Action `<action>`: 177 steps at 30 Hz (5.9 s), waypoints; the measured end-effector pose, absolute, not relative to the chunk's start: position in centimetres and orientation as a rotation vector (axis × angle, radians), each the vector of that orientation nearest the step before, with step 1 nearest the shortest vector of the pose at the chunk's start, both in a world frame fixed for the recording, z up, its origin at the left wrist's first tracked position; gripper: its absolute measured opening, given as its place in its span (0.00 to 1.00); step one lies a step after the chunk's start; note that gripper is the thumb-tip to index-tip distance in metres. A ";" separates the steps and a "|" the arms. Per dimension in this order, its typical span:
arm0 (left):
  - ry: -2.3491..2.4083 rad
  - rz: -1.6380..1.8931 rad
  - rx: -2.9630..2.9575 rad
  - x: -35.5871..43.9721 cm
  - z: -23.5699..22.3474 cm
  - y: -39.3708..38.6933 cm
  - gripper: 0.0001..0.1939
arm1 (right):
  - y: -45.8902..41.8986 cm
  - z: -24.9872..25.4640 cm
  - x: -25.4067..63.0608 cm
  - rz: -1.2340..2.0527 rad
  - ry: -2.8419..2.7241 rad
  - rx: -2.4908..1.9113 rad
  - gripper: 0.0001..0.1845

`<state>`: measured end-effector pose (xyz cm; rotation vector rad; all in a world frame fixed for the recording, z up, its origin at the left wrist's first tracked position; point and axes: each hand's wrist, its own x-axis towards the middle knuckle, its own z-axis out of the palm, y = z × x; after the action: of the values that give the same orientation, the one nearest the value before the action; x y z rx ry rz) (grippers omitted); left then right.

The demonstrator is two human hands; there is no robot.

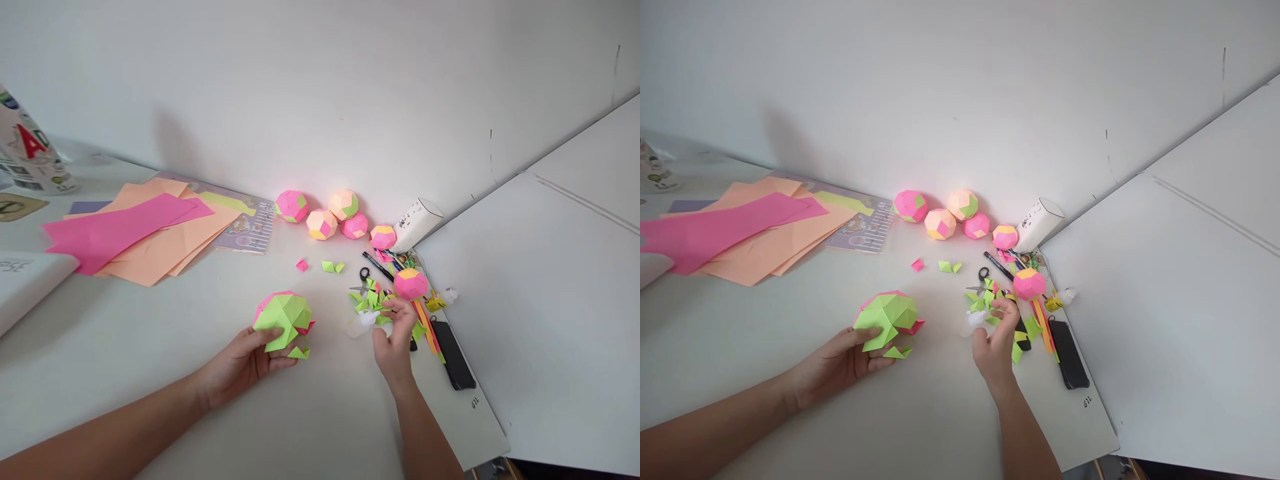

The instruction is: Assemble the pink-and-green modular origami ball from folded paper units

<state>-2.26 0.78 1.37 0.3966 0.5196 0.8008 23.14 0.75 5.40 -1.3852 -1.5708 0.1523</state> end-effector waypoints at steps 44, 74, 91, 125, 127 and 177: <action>0.470 0.838 0.378 -1.8 1.7 0.9 0.13 | -2.6 6.3 20.4 0.531 -1.748 -1.207 0.12; 0.501 0.829 0.371 -1.7 1.8 0.9 0.12 | -3.2 6.9 18.1 0.927 -1.282 -1.393 0.16; 0.522 0.817 0.391 -1.7 2.5 0.8 0.09 | -3.3 5.9 18.3 0.999 -1.179 -1.403 0.20; 0.512 0.816 0.388 -1.8 2.1 0.7 0.09 | -3.3 5.4 18.3 0.977 -1.216 -1.367 0.19; 0.518 0.819 0.385 -1.8 2.2 0.7 0.09 | -3.3 5.4 18.2 0.962 -1.203 -1.355 0.19; 0.477 0.825 0.386 -1.7 1.7 0.7 0.15 | -3.3 5.0 19.4 0.563 -1.744 -1.129 0.09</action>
<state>-1.73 0.75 1.70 0.3863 0.4773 0.8248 19.39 -3.34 4.95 -1.1294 -1.7436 0.5630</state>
